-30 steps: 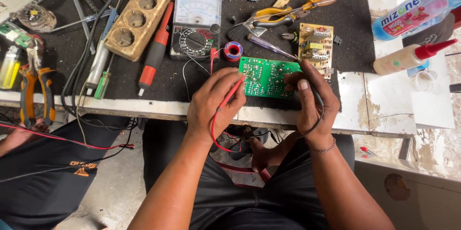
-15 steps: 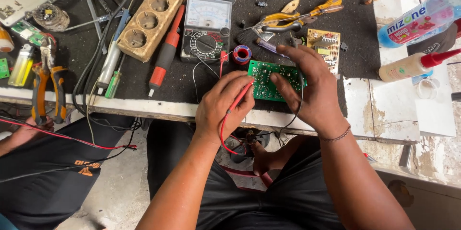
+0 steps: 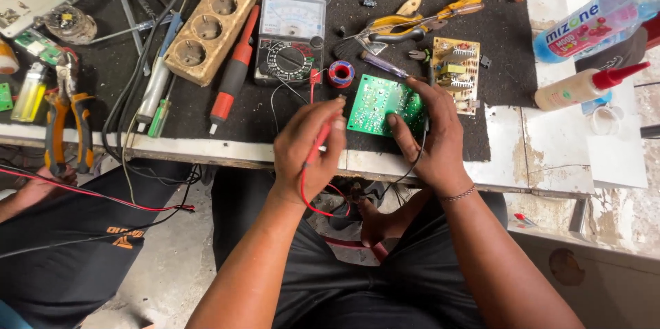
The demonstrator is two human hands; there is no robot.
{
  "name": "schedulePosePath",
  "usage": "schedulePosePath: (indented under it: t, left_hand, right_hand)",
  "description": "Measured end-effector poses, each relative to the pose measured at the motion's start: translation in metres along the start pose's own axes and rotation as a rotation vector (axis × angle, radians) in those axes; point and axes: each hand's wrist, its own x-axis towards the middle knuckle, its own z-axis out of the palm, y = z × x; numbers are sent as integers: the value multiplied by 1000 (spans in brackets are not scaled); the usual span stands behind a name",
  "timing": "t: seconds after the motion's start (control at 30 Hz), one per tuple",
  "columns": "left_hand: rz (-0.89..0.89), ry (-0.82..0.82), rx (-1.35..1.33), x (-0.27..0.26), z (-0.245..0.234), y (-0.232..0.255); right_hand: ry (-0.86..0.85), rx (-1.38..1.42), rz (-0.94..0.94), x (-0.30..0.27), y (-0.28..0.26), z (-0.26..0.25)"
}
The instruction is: The person uses a multimeter to test a green circuit board, touching various points on the board with the probes. They then flip the board over and test the other side, which has larger components attached.
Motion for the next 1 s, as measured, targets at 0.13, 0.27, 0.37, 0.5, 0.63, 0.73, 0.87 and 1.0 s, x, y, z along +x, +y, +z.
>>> schedulePosePath:
  t: [0.13,0.27,0.37,0.5,0.63,0.73,0.87,1.0]
  left_hand:
    - [-2,46,-9,13,-14,-7]
    - [70,-55,410,31,-31,-20]
    - [123,-171,617,35,-35,-39]
    - [163,-229,782,40,-32,-43]
    - [185,-331,764,61,-12,-46]
    - [159,-499,759,65,5,-68]
    - [105,-618,817,59,17,-94]
    - [115,-574,770,57,16,-99]
  right_hand:
    - [6,34,33,2,2,1]
    - [-10,49,73,1,0,-1]
    - [-11,59,88,2,-3,-2]
    - [-5,69,96,3,-5,-2]
    - [-2,77,91,2,-3,-2]
    - [-6,77,74,3,-3,-2]
    - [-6,77,77,2,-2,-1]
    - [2,83,89,1,-2,-2]
